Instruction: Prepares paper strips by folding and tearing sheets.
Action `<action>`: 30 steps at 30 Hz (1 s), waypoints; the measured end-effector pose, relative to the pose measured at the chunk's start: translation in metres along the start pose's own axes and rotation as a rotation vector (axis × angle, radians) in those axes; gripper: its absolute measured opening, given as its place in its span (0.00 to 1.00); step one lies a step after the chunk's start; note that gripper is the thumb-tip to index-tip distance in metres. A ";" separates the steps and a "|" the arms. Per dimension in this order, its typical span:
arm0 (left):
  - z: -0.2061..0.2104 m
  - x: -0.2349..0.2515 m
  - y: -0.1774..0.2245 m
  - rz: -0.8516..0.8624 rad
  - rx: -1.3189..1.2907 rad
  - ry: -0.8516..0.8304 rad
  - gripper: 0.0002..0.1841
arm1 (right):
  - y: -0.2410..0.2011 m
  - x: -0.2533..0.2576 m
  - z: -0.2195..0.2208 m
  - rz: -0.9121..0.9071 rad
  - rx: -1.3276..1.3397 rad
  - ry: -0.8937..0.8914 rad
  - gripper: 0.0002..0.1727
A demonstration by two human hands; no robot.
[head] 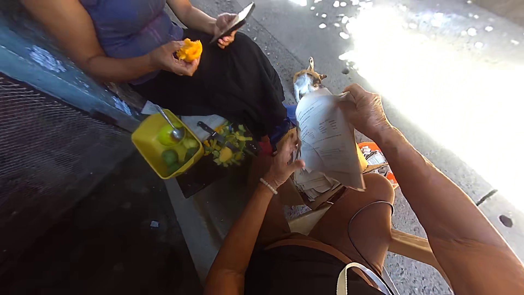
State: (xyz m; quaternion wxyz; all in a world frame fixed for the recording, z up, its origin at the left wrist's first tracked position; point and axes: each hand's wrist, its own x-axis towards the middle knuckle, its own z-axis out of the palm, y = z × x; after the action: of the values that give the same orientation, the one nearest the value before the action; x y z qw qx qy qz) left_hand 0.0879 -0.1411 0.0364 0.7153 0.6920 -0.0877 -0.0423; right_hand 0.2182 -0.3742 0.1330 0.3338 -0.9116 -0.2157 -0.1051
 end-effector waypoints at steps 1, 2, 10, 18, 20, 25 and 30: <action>0.002 0.001 0.006 -0.027 -0.018 0.067 0.56 | -0.005 0.000 -0.004 0.021 0.010 -0.028 0.11; 0.002 0.002 0.009 -0.034 0.016 0.123 0.51 | -0.008 -0.001 -0.008 0.047 0.046 -0.058 0.12; -0.026 -0.024 0.054 0.030 0.050 0.390 0.12 | -0.045 -0.025 -0.004 0.099 0.701 0.008 0.09; -0.081 -0.096 0.071 -0.347 0.089 0.582 0.14 | -0.091 -0.085 0.089 0.452 0.904 -0.255 0.14; -0.095 -0.112 0.048 -0.442 0.111 0.590 0.17 | -0.092 -0.100 0.118 0.479 0.861 -0.337 0.15; -0.107 -0.123 0.022 -0.484 0.083 0.677 0.20 | -0.093 -0.111 0.143 0.372 0.370 -0.192 0.21; -0.090 -0.118 0.027 -0.504 0.045 0.722 0.15 | -0.091 -0.119 0.145 0.347 0.315 -0.269 0.16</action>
State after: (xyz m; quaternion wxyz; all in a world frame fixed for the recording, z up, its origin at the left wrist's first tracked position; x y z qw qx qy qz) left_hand -0.0128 -0.0305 0.0531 0.6523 0.6775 0.3385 0.0312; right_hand 0.0779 -0.2559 0.0347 0.4528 -0.8776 -0.1121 0.1105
